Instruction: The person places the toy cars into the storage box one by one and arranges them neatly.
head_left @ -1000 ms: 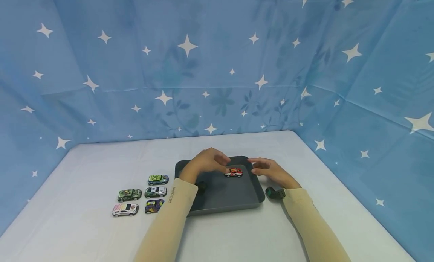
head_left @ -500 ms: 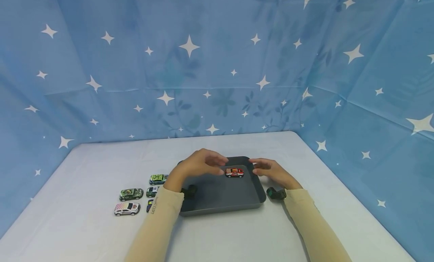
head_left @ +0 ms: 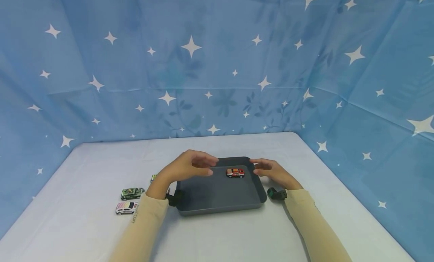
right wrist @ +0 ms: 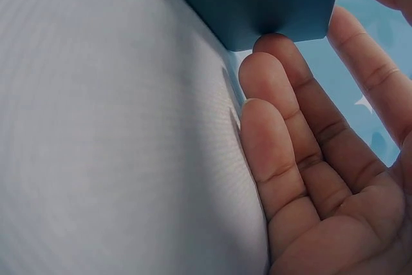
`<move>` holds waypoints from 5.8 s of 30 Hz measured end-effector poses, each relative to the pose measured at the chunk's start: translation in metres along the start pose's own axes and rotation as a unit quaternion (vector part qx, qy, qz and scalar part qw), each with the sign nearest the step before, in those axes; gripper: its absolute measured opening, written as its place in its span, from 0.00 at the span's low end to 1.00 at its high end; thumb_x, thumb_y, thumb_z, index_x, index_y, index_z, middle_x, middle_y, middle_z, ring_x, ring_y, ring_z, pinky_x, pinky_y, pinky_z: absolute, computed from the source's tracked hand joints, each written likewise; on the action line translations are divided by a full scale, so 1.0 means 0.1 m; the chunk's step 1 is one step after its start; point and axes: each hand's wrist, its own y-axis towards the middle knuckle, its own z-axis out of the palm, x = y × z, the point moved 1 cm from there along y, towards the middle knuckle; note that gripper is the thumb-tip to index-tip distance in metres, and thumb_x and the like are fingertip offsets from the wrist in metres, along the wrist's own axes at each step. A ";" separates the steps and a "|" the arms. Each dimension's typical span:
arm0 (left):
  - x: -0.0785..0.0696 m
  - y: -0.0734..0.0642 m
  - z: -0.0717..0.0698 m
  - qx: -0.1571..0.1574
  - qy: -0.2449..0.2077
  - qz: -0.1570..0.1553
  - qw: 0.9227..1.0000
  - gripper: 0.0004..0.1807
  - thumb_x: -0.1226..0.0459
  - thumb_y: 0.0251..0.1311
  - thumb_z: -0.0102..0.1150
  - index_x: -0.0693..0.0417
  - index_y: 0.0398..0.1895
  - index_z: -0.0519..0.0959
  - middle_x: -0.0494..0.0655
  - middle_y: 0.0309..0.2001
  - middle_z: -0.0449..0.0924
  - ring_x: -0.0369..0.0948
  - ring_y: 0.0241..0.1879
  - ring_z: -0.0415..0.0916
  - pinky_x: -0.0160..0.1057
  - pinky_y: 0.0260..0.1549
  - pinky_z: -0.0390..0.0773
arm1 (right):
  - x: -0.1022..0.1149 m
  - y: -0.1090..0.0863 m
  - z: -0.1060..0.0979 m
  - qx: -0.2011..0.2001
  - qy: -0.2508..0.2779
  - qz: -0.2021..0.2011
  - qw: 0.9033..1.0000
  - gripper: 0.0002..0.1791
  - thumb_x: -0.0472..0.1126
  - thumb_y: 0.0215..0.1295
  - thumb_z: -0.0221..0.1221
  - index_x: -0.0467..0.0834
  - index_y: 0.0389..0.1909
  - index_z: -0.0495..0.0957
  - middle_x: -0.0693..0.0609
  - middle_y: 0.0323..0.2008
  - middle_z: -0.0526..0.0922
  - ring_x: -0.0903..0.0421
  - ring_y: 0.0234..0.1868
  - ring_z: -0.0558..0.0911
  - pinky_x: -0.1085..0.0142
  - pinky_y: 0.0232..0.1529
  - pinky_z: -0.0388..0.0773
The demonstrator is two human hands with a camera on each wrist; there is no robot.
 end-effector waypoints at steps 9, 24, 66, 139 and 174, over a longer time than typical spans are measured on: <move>0.04 -0.18 -0.08 -0.019 -0.017 0.020 0.999 0.22 0.67 0.71 0.70 0.62 0.66 0.83 0.55 0.63 0.85 0.51 0.62 0.84 0.52 0.65 0.80 | -0.02 -0.01 0.00 0.001 0.003 -0.001 1.000 0.34 0.43 0.76 0.66 0.37 0.78 0.71 0.33 0.75 0.73 0.34 0.74 0.72 0.29 0.76 0.58; 0.18 -0.50 -0.25 -0.037 0.006 0.001 0.999 0.22 0.66 0.73 0.67 0.66 0.67 0.82 0.62 0.64 0.83 0.55 0.62 0.84 0.43 0.59 0.83 | 0.01 -0.02 -0.01 0.002 0.000 -0.008 1.000 0.34 0.44 0.75 0.67 0.37 0.78 0.72 0.33 0.74 0.73 0.33 0.74 0.72 0.30 0.76 0.58; 0.42 -1.35 -0.78 -0.099 0.055 -0.038 0.993 0.22 0.66 0.73 0.67 0.66 0.67 0.81 0.63 0.64 0.82 0.32 0.55 0.82 0.36 0.53 0.84 | -0.02 -0.01 -0.01 0.011 -0.007 -0.027 1.000 0.35 0.44 0.76 0.66 0.35 0.78 0.70 0.32 0.76 0.71 0.32 0.75 0.71 0.33 0.76 0.62; 1.10 -1.72 -1.07 -0.101 0.091 -0.218 0.966 0.27 0.68 0.66 0.73 0.72 0.65 0.80 0.71 0.66 0.79 0.69 0.67 0.74 0.70 0.65 0.73 | 0.00 -0.02 0.00 0.013 -0.017 -0.034 0.999 0.35 0.44 0.77 0.66 0.33 0.78 0.69 0.31 0.73 0.74 0.33 0.73 0.74 0.31 0.74 0.62; 1.10 -1.66 -1.07 -0.117 0.125 -0.250 0.953 0.27 0.63 0.64 0.77 0.66 0.64 0.84 0.59 0.57 0.85 0.47 0.51 0.77 0.59 0.57 0.78 | 0.02 -0.04 -0.02 0.011 -0.010 -0.031 0.999 0.35 0.44 0.76 0.66 0.34 0.78 0.70 0.31 0.71 0.76 0.34 0.71 0.75 0.30 0.75 0.60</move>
